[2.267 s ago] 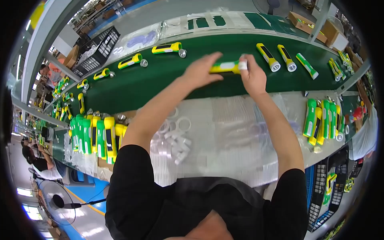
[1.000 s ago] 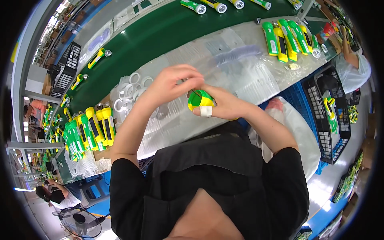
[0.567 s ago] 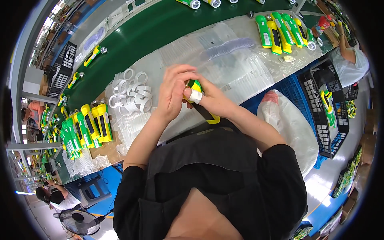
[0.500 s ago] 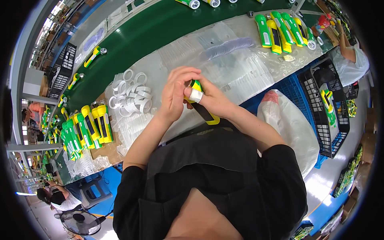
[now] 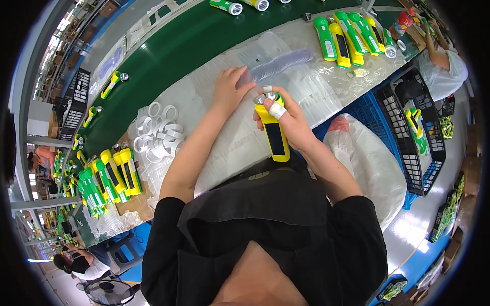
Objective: Assembling the internal components and lens caps onto flashlight bodies on a factory line.
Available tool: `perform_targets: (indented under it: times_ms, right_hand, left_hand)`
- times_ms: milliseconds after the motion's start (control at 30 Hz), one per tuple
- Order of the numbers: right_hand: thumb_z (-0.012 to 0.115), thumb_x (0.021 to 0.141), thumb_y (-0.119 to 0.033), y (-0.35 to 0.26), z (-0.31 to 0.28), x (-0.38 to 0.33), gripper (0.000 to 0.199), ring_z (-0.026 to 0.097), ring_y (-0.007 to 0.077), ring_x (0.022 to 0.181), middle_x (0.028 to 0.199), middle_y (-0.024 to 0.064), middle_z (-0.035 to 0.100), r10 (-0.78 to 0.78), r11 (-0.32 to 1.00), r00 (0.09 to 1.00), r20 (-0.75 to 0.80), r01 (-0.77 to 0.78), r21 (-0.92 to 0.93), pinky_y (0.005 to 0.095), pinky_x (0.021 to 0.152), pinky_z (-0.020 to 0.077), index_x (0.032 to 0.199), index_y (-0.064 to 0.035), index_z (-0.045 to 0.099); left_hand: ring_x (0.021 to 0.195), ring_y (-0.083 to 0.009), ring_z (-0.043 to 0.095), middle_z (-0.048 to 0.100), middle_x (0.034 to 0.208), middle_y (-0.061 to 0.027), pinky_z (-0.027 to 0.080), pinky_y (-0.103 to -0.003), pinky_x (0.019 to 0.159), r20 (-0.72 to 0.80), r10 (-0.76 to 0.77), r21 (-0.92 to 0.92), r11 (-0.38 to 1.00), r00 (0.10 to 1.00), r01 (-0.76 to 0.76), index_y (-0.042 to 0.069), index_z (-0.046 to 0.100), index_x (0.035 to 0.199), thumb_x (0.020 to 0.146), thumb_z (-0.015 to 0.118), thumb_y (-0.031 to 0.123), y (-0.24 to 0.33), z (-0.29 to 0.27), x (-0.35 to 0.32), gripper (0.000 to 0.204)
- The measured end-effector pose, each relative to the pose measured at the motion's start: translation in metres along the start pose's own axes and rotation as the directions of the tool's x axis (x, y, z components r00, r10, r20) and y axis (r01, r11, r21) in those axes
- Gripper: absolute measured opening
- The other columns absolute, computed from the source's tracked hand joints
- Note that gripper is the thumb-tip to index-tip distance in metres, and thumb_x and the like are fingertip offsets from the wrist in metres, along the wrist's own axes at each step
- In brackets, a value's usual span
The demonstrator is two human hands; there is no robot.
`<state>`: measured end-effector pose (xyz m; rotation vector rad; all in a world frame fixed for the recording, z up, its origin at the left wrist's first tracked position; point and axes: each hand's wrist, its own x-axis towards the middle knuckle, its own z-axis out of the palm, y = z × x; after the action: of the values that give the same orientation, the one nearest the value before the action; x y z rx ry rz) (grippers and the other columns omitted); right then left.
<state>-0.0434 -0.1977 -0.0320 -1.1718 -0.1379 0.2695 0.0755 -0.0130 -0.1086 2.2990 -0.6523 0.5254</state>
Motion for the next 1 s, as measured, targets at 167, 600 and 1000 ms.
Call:
perform_targets:
  times_ms: [167,600,1000]
  right_hand:
    - [0.054,0.098,-0.036,-0.004,0.001,0.005,0.046,0.061,0.0189,0.075,0.089,0.0139,0.062,-0.009,1.000,0.999,0.041,0.010,-0.011,0.0308,0.069,0.0502,0.129,-0.0030,0.046]
    - [0.057,0.098,-0.025,0.005,0.047,0.019,0.035,0.062,0.0161,0.075,0.095,0.0098,0.061,0.066,0.995,0.916,0.396,-0.030,-0.095,0.0292,0.067,0.0514,0.123,-0.0014,0.048]
    - [0.061,0.094,-0.043,0.020,0.075,0.062,0.057,0.062,0.0191,0.077,0.092,0.0094,0.060,-0.024,0.999,0.924,0.383,0.040,-0.034,0.0304,0.070,0.0497,0.130,-0.0029,0.043]
  left_hand:
    - [0.108,-0.0291,0.053,0.060,0.113,-0.0114,0.042,-0.039,0.093,-0.040,-0.100,-0.268,0.960,0.994,0.086,0.006,0.063,0.122,0.084,0.071,0.026,0.030,-0.034,-0.008,0.044]
    - [0.108,-0.0314,0.052,0.058,0.117,-0.0133,0.038,-0.041,0.095,-0.142,0.202,-0.277,0.932,0.969,-0.235,0.001,0.064,0.119,0.096,0.047,0.019,0.087,-0.113,-0.063,0.034]
    - [0.122,-0.0343,0.052,0.061,0.124,-0.0153,0.036,-0.046,0.102,-0.307,0.022,-0.183,0.980,0.951,-0.082,0.004,0.065,0.118,0.094,0.053,0.024,0.053,-0.140,-0.052,0.033]
